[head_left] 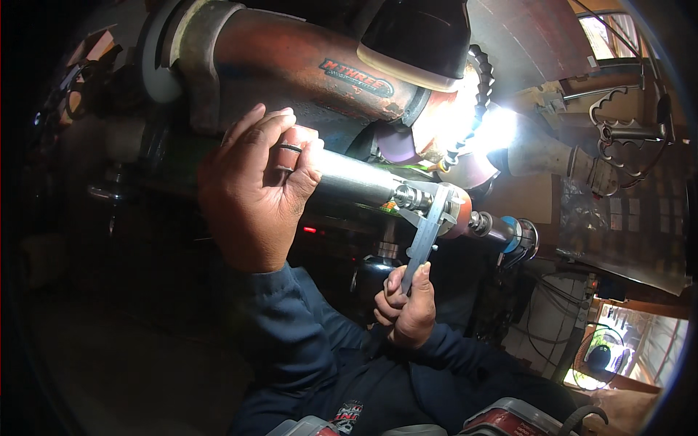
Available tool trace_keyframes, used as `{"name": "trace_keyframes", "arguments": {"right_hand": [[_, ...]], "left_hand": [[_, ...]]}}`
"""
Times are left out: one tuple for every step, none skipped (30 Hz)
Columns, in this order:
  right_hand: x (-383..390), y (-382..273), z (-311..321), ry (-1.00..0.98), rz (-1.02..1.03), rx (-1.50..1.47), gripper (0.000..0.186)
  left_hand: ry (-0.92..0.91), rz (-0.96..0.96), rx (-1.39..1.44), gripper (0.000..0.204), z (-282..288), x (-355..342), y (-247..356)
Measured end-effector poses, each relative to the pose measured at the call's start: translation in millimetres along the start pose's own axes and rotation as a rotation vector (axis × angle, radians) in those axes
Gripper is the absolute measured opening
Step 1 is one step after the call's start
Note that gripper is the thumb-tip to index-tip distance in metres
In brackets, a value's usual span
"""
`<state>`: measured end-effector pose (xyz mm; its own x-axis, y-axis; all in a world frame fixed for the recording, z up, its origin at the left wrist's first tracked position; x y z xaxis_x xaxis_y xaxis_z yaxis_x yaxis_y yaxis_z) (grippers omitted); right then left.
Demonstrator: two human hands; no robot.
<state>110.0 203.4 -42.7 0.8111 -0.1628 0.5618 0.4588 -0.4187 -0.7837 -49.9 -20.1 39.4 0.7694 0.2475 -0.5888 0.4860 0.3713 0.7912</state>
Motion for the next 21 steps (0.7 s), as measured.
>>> {"name": "trace_keyframes", "arguments": {"right_hand": [[-0.3, -0.1, -0.4, -0.007, 0.002, -0.005, 0.057], [-0.4, -0.4, -0.8, -0.008, 0.001, -0.006, 0.057], [-0.3, -1.1, -1.2, -0.005, 0.001, -0.006, 0.057], [0.1, -2.0, -0.8, 0.002, 0.005, -0.004, 0.057], [0.1, -1.9, -0.4, 0.005, 0.011, -0.005, 0.057], [-0.2, 0.0, -0.4, 0.007, 0.007, -0.025, 0.057], [0.2, 0.7, -1.1, 0.006, 0.003, -0.041, 0.057], [1.7, 2.6, -4.9, -0.001, -0.015, -0.064, 0.056], [4.5, 0.3, -11.1, -0.028, -0.019, -0.043, 0.055], [10.7, -3.2, -14.8, -0.066, 0.025, -0.079, 0.054], [18.0, -11.2, -12.9, -0.093, 0.081, -0.12, 0.054], [29.1, -22.6, -10.0, -0.106, 0.203, -0.022, 0.053], [36.4, -32.2, -4.1, -0.214, 0.361, -0.019, 0.051], [41.5, -42.1, -7.7, -0.254, 0.439, 0.043, 0.05], [44.8, -56.4, -12.0, -0.29, 0.52, 0.104, 0.05], [46.4, -69.5, -6.2, -0.219, 0.478, 0.236, 0.045], [49.1, -86.3, 10.6, -0.067, 0.404, 0.27, 0.034], [51.7, -97.8, 28.7, -0.009, 0.448, 0.375, 0.029], [54.5, -107.1, 48.8, 0.061, 0.49, 0.483, 0.023], [59.8, -115.4, 68.6, 0.149, 0.562, 0.513, 0.015], [63.5, -120.1, 89.9, 0.177, 0.574, 0.497, 0.015]], "left_hand": [[0.029, -0.052, -0.011, 0.033, 1.3, -0.4, 3.2], [0.028, -0.053, -0.013, 0.033, 0.5, 0.1, 2.4], [0.032, -0.045, -0.001, 0.033, 0.0, 0.7, 0.8], [0.035, -0.037, 0.017, 0.032, -0.8, 0.8, -0.4], [0.035, -0.04, 0.022, 0.032, -0.9, 0.4, -0.3], [0.026, -0.066, -0.013, 0.032, -0.7, 0.4, 1.8], [0.021, -0.093, -0.05, 0.031, 0.5, 0.1, 5.2], [0.028, -0.055, -0.009, 0.031, 2.8, 1.1, 3.1], [0.012, -0.038, -0.025, 0.03, 7.4, -0.3, 6.8], [-0.003, 0.014, -0.026, 0.031, 8.8, 2.1, 5.4], [-0.028, 0.059, -0.012, 0.031, -0.6, 0.4, 4.1], [-0.03, -0.026, -0.079, 0.031, -11.0, -1.6, 5.6], [-0.041, 0.02, -0.064, 0.033, -17.7, -3.3, 5.1], [-0.044, 0.037, -0.1, 0.034, -10.5, -0.9, 3.5], [-0.049, 0.052, -0.133, 0.035, -4.2, 0.8, 2.4], [-0.045, 0.079, -0.145, 0.036, -1.8, 3.1, -1.2], [-0.074, 0.108, -0.114, 0.035, -10.8, 1.5, -3.1], [-0.07, 0.154, -0.03, 0.033, -9.4, 6.5, -17.4], [-0.071, 0.201, 0.062, 0.032, -11.8, 10.3, -33.5], [-0.09, 0.209, 0.029, 0.029, -9.3, 9.6, -37.0], [-0.11, 0.216, -0.008, 0.026, -4.5, 9.2, -39.5]]}}
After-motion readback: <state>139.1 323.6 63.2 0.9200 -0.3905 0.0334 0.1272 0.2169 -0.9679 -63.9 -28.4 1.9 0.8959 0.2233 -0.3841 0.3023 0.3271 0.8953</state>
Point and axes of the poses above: each hand's wrist, its own x-axis away from the middle knuckle, its own z-axis out of the back of the hand, y = z × x, the point moved 8 cm from there along -x, towards the middle knuckle, and after that the axes turned 6 degrees about x, right-handed, at the moved point
